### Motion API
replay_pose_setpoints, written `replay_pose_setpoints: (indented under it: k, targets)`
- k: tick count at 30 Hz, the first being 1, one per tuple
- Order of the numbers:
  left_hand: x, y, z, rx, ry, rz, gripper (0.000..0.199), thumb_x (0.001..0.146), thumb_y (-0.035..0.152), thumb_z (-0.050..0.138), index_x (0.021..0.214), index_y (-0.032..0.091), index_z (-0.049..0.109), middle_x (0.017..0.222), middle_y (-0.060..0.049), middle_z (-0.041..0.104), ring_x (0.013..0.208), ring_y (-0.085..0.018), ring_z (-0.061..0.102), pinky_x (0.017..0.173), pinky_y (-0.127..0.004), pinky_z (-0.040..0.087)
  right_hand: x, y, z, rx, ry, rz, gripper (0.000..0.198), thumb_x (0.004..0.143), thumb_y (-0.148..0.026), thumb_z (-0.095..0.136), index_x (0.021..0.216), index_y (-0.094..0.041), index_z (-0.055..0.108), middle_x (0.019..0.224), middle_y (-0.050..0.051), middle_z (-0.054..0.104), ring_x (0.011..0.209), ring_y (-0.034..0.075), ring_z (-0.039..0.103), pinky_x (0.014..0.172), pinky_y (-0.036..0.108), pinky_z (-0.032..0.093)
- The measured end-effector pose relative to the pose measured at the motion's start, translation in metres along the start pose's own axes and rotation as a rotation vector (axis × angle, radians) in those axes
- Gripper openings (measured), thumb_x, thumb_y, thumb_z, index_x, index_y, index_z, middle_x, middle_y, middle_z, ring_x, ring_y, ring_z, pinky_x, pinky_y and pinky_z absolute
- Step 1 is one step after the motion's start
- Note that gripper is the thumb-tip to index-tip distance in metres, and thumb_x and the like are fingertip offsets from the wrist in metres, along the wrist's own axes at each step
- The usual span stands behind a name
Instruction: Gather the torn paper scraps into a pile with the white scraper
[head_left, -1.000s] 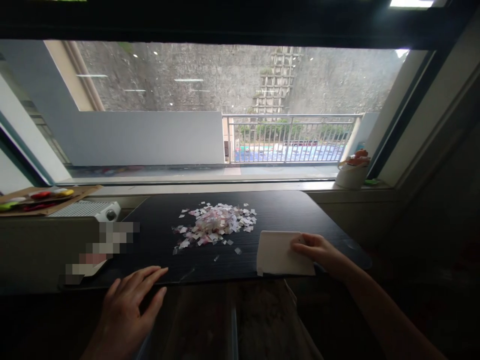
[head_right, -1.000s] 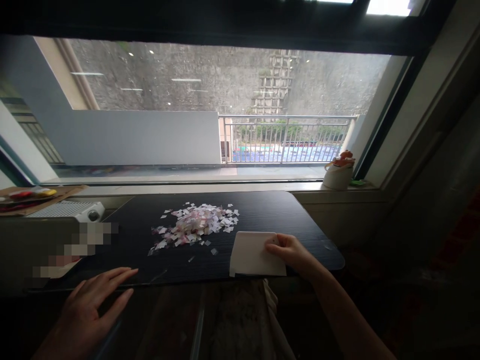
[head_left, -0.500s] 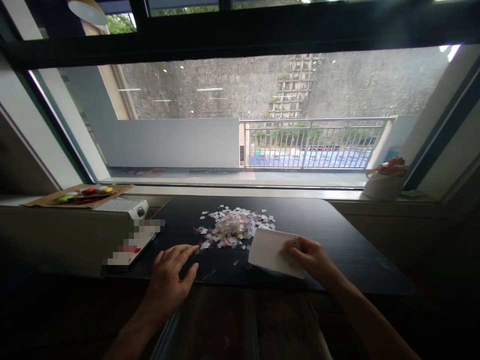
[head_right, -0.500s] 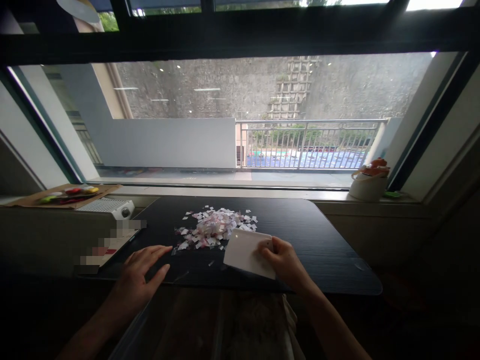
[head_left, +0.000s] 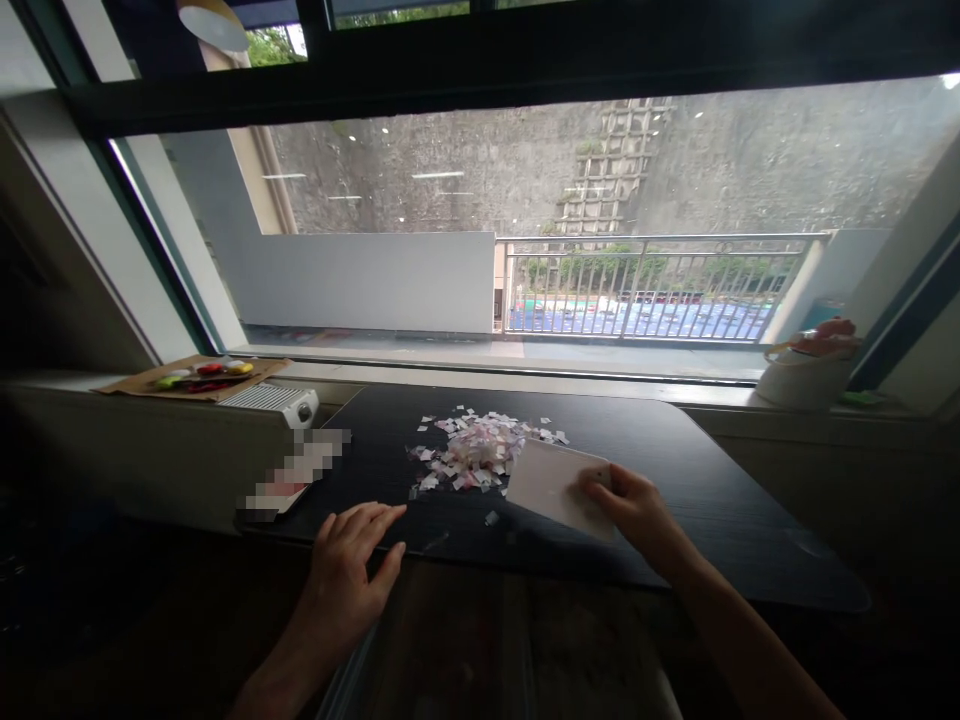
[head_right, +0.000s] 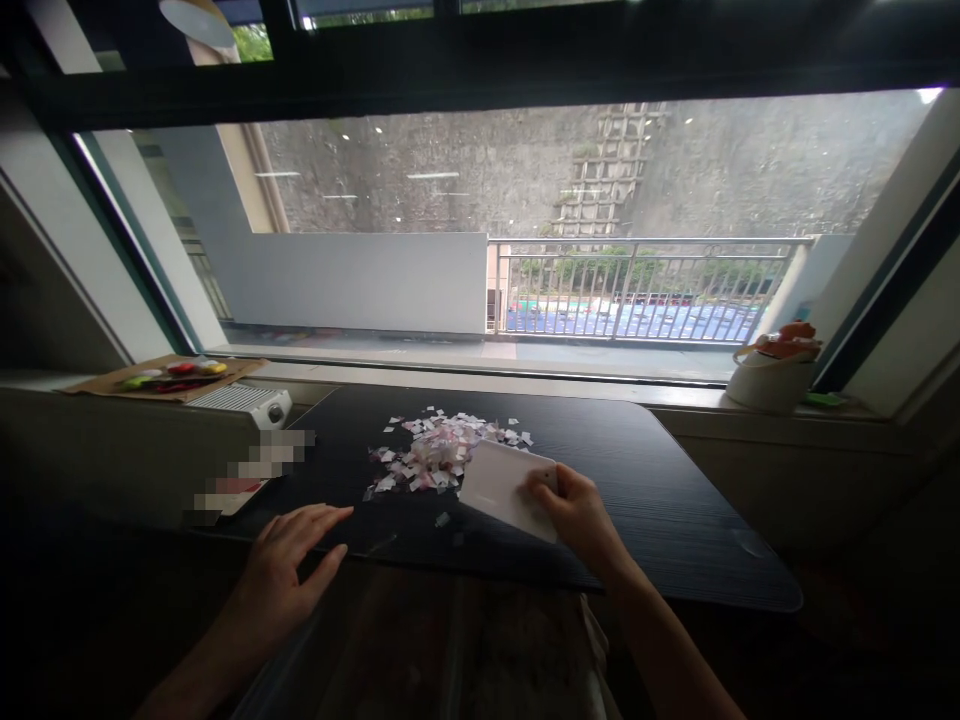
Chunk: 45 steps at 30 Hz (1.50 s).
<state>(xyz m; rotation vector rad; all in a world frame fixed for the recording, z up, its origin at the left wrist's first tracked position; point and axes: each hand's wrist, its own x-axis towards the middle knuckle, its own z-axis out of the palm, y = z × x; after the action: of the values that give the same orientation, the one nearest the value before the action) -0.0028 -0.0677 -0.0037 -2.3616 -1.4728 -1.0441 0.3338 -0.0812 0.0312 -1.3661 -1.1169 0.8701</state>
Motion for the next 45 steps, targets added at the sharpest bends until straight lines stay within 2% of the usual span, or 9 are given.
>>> replay_pose_setpoints:
  k: [3, 7, 9, 13, 16, 23, 31, 38, 45]
  targets:
    - [-0.004, 0.003, -0.003, 0.016, -0.015, -0.033, 0.029, 0.082, 0.032, 0.046, 0.105, 0.027, 0.063, 0.104, -0.004, 0.068, 0.102, -0.023, 0.059, 0.096, -0.047, 0.037, 0.004, 0.0, 0.007, 0.009, -0.019, 0.021, 0.042, 0.06, -0.051, 0.074, 0.081, -0.015, 0.068, 0.073, 0.005, 0.071, 0.065, 0.02, 0.064, 0.058, 0.03, 0.05]
    - [-0.009, 0.004, -0.007, 0.011, -0.028, -0.032, 0.029, 0.083, 0.034, 0.045, 0.105, 0.028, 0.063, 0.105, -0.004, 0.068, 0.103, -0.024, 0.059, 0.095, -0.048, 0.037, 0.0, -0.001, 0.015, 0.043, -0.155, 0.072, 0.042, 0.06, -0.052, 0.074, 0.08, -0.015, 0.068, 0.073, 0.005, 0.071, 0.065, 0.02, 0.065, 0.059, 0.03, 0.051]
    - [-0.012, 0.004, -0.01, 0.011, -0.021, -0.027, 0.029, 0.082, 0.034, 0.046, 0.105, 0.028, 0.063, 0.104, -0.004, 0.068, 0.102, -0.024, 0.06, 0.093, -0.046, 0.039, -0.004, -0.002, 0.009, 0.034, -0.124, 0.059, 0.043, 0.06, -0.053, 0.074, 0.08, -0.015, 0.068, 0.073, 0.005, 0.071, 0.065, 0.02, 0.065, 0.058, 0.03, 0.051]
    - [-0.017, 0.004, -0.012, 0.01, 0.0, -0.028, 0.028, 0.082, 0.034, 0.046, 0.105, 0.028, 0.063, 0.103, -0.003, 0.069, 0.101, -0.024, 0.06, 0.091, -0.046, 0.04, -0.012, -0.004, -0.017, -0.017, 0.041, 0.066, 0.04, 0.059, -0.05, 0.075, 0.08, -0.016, 0.069, 0.073, 0.006, 0.072, 0.065, 0.022, 0.066, 0.057, 0.031, 0.052]
    - [-0.019, 0.006, -0.011, 0.015, 0.0, -0.027, 0.027, 0.082, 0.034, 0.046, 0.102, 0.028, 0.063, 0.102, -0.003, 0.069, 0.1, -0.024, 0.061, 0.091, -0.047, 0.04, -0.018, -0.002, -0.025, -0.033, 0.037, 0.098, 0.035, 0.06, -0.046, 0.075, 0.077, -0.016, 0.068, 0.069, 0.005, 0.072, 0.062, 0.021, 0.065, 0.055, 0.03, 0.051]
    - [-0.019, 0.009, -0.014, 0.018, -0.013, -0.031, 0.027, 0.083, 0.033, 0.046, 0.102, 0.028, 0.063, 0.102, -0.004, 0.069, 0.102, -0.025, 0.06, 0.092, -0.049, 0.039, -0.031, 0.007, 0.001, 0.004, -0.049, 0.128, 0.036, 0.062, -0.048, 0.071, 0.079, -0.016, 0.068, 0.071, 0.005, 0.072, 0.065, 0.023, 0.066, 0.055, 0.031, 0.051]
    - [-0.022, 0.008, -0.014, 0.015, -0.02, -0.06, 0.027, 0.082, 0.032, 0.047, 0.102, 0.027, 0.064, 0.101, -0.004, 0.069, 0.102, -0.024, 0.059, 0.094, -0.048, 0.038, -0.036, 0.003, 0.01, 0.094, -0.167, 0.188, 0.037, 0.061, -0.048, 0.075, 0.08, -0.016, 0.069, 0.076, 0.006, 0.073, 0.068, 0.023, 0.066, 0.059, 0.031, 0.051]
    - [-0.021, 0.008, -0.016, 0.017, -0.02, -0.06, 0.027, 0.081, 0.031, 0.048, 0.102, 0.028, 0.065, 0.101, -0.004, 0.069, 0.102, -0.023, 0.06, 0.095, -0.046, 0.038, -0.02, 0.002, 0.016, 0.009, -0.069, 0.051, 0.038, 0.062, -0.049, 0.073, 0.08, -0.016, 0.068, 0.071, 0.004, 0.07, 0.064, 0.02, 0.063, 0.055, 0.029, 0.048]
    - [-0.021, 0.009, -0.014, 0.013, -0.019, -0.066, 0.027, 0.081, 0.031, 0.048, 0.102, 0.027, 0.065, 0.101, -0.004, 0.07, 0.102, -0.024, 0.06, 0.095, -0.048, 0.037, -0.011, 0.006, 0.028, 0.057, -0.15, 0.084, 0.037, 0.061, -0.049, 0.073, 0.076, -0.015, 0.067, 0.07, 0.004, 0.07, 0.063, 0.019, 0.063, 0.055, 0.028, 0.049]
